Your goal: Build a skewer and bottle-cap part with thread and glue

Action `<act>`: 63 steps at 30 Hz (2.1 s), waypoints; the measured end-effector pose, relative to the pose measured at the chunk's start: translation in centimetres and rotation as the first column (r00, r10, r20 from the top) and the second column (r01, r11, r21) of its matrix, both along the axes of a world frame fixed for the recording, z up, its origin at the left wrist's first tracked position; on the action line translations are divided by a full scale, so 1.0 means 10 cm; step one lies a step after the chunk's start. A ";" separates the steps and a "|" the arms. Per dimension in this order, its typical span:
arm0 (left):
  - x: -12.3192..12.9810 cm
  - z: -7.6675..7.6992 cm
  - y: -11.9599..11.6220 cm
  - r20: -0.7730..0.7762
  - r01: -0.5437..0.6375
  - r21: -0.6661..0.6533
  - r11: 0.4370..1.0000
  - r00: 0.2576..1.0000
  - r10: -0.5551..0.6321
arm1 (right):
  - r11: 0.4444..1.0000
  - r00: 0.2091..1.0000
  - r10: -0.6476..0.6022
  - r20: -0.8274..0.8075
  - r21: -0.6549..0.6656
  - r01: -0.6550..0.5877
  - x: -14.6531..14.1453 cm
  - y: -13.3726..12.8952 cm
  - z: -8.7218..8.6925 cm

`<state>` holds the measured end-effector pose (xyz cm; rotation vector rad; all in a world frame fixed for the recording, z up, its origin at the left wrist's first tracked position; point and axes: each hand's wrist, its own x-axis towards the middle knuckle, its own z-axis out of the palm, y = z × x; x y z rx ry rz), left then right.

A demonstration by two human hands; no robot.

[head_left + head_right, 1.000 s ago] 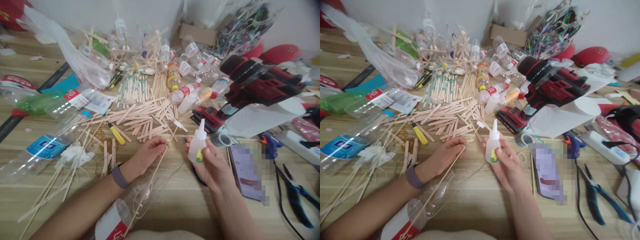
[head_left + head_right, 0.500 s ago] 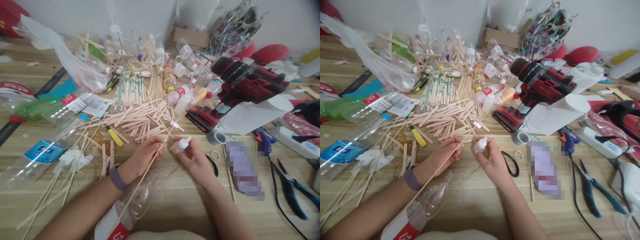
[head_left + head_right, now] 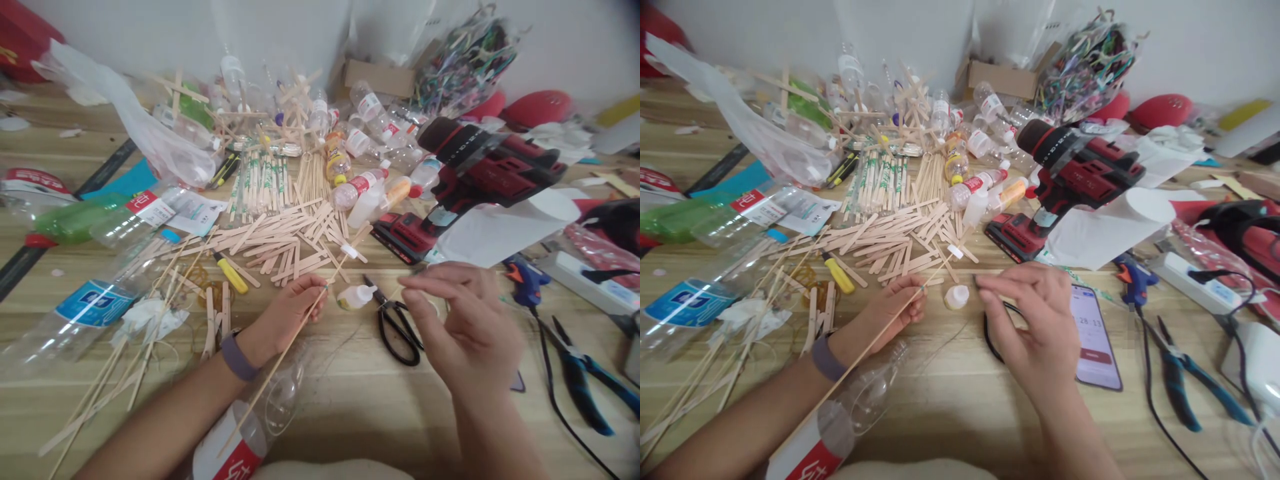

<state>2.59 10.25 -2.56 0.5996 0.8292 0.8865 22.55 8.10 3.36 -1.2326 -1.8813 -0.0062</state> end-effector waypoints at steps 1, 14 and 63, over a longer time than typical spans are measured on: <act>0.00 0.00 0.00 0.004 0.003 0.007 1.000 1.000 -0.003 | 0.998 0.989 0.046 0.137 0.024 -0.049 -0.04 0.00 0.09; -0.01 0.08 -0.02 -0.017 0.035 0.084 0.996 0.999 -0.033 | 0.951 0.652 0.125 0.747 0.096 -0.293 -0.41 0.29 0.18; -0.11 0.19 0.01 -0.052 0.180 0.059 0.982 0.983 -0.177 | 0.788 0.410 0.325 0.852 -0.005 -0.615 -0.35 0.46 0.27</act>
